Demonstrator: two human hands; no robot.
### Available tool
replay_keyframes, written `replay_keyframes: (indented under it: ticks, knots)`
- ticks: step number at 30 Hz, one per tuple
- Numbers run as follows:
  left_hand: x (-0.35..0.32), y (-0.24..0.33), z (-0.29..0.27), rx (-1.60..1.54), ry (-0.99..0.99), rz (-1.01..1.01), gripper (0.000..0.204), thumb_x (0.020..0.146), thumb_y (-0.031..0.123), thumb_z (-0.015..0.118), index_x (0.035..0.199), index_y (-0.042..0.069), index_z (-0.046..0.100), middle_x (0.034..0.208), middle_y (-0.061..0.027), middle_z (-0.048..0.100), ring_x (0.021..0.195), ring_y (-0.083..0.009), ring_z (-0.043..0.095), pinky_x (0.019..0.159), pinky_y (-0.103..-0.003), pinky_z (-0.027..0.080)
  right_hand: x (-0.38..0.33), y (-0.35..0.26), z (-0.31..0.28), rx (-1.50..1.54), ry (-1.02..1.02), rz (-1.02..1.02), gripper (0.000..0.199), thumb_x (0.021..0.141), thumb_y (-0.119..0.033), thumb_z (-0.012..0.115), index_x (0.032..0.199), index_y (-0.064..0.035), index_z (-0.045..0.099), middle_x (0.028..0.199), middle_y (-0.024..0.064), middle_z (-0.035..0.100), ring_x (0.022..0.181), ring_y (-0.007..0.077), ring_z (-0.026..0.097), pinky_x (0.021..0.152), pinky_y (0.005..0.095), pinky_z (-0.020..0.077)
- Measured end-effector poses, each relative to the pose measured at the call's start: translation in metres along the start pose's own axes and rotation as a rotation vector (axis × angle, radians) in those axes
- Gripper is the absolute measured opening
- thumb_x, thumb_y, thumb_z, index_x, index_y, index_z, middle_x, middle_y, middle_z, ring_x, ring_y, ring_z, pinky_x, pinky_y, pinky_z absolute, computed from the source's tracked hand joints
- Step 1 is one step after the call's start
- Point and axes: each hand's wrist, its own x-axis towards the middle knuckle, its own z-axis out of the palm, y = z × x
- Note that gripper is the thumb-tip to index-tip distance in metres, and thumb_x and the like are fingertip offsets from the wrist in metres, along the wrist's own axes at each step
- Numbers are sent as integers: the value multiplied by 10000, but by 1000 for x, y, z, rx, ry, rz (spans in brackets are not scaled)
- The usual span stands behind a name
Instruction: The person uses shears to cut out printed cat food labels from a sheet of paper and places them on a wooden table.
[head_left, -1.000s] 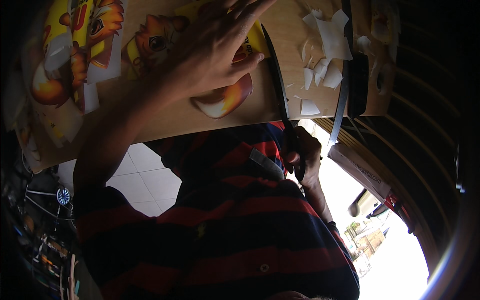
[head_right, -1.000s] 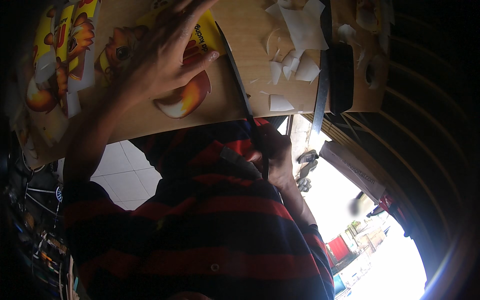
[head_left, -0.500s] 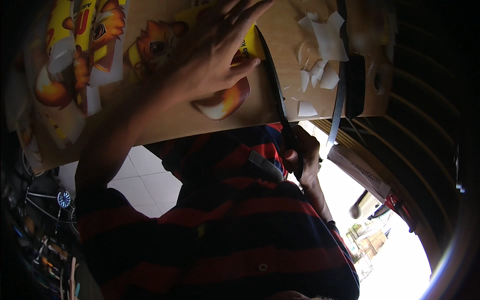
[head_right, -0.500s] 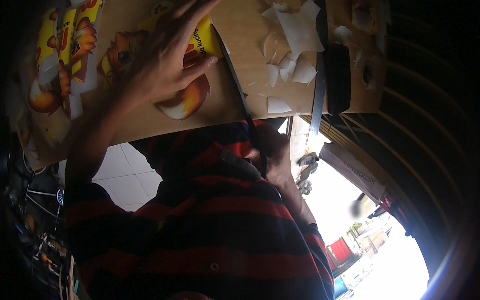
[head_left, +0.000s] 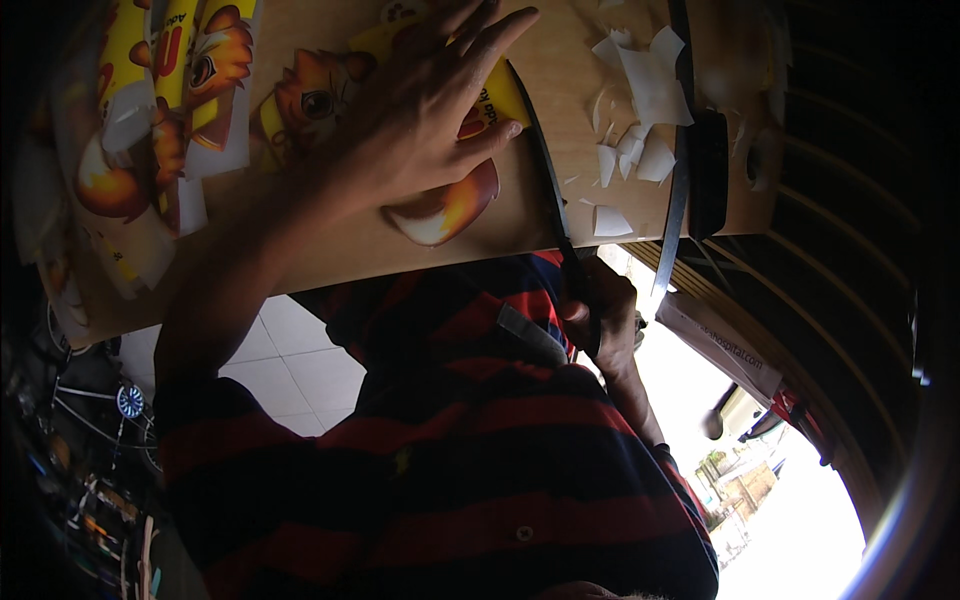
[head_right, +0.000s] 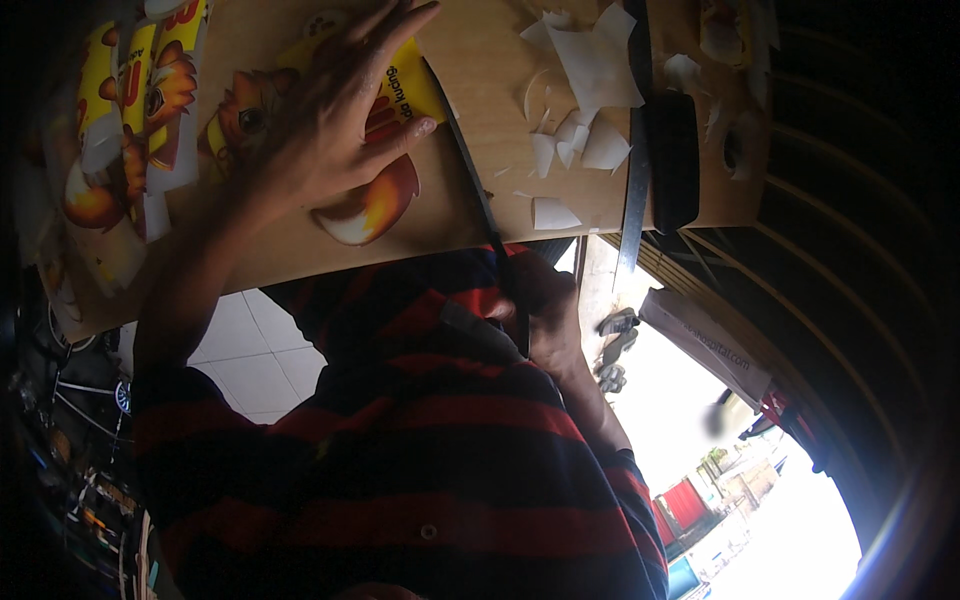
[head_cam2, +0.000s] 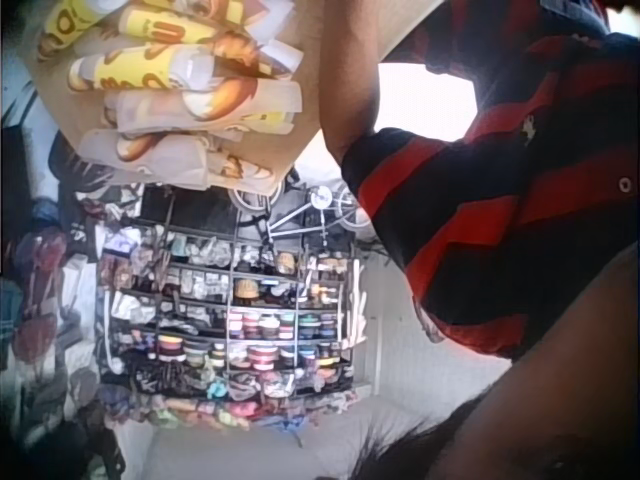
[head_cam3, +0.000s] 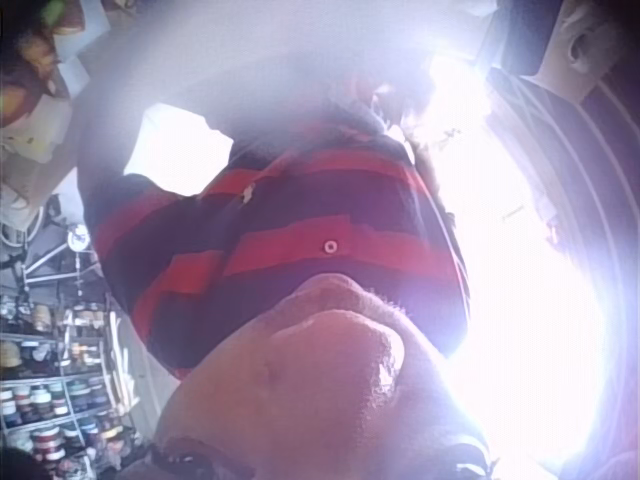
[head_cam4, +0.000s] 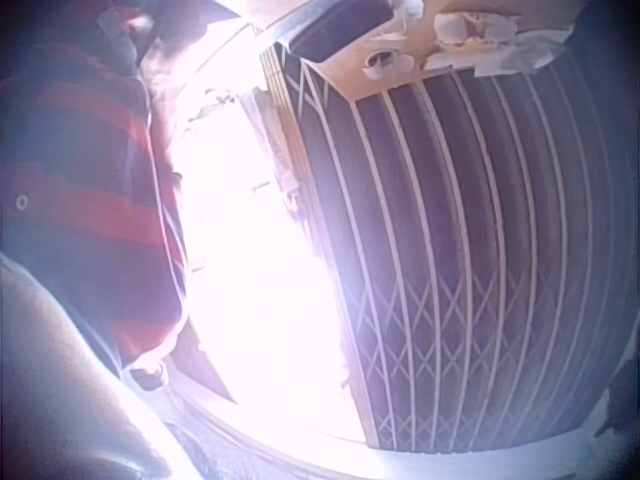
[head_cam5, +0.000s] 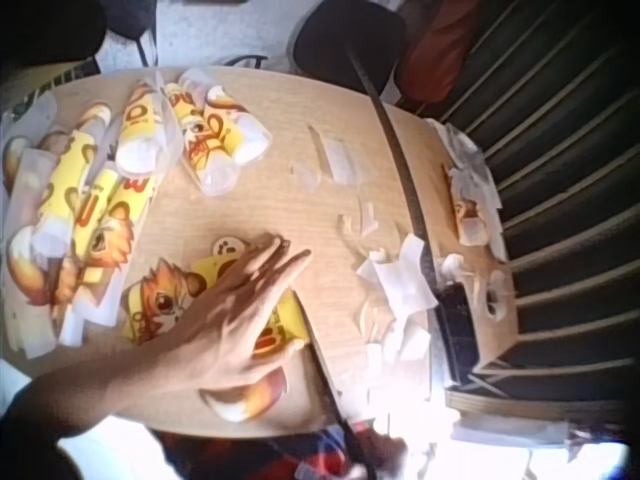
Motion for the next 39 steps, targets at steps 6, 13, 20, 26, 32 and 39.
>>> replay_keyframes:
  ticks: [6, 13, 20, 26, 32, 39]
  knots:
    - [0, -2, 1, -14, -8, -2, 849, 878, 408, 610, 1475, -29, 195, 1478, -317, 294, 1386, -457, 315, 1137, -585, 300, 4, 3, -5, 80, -72, 30, 764, 795, -757, 556, 781, 7, 551, 543, -13, 482, 448, 58, 445, 425, 242, 324]
    - [1, -2, 1, -13, -24, -28, 860, 872, 414, 618, 1483, -14, 188, 1487, -308, 286, 1389, -445, 317, 1137, -588, 297, 10, -2, -11, 74, -102, 56, 752, 799, -743, 575, 784, 8, 549, 545, -16, 480, 447, 57, 458, 425, 231, 327]
    - [1, 0, 1, -19, -28, -41, 871, 867, 408, 628, 1484, -12, 180, 1482, -312, 290, 1392, -443, 314, 1139, -583, 299, 9, 4, -11, 37, -101, 33, 702, 811, -715, 589, 777, -15, 555, 568, 2, 491, 482, 68, 474, 454, 249, 364]
    - [1, -1, 0, -55, -39, -62, 890, 857, 385, 653, 1488, -8, 162, 1492, -317, 264, 1407, -441, 286, 1151, -578, 279, 9, 12, -6, -13, -65, -2, 726, 795, -740, 583, 787, -15, 560, 587, 16, 496, 538, 78, 473, 491, 259, 379]
    - [6, 0, -2, -109, -14, -91, 796, 846, 324, 678, 1439, -11, 265, 1433, -296, 355, 1354, -391, 371, 1111, -512, 344, 11, 6, -10, 71, -113, 79, 763, 773, -759, 594, 789, 2, 542, 593, -3, 482, 538, 72, 441, 491, 243, 347]
    - [-3, 2, 4, -281, 157, -67, 893, 743, 146, 792, 1481, 82, 292, 1443, -205, 396, 1347, -360, 386, 1118, -442, 336, 17, 1, -4, 55, -100, 10, 738, 806, -740, 571, 810, -3, 543, 606, 2, 498, 540, 84, 465, 497, 261, 371]
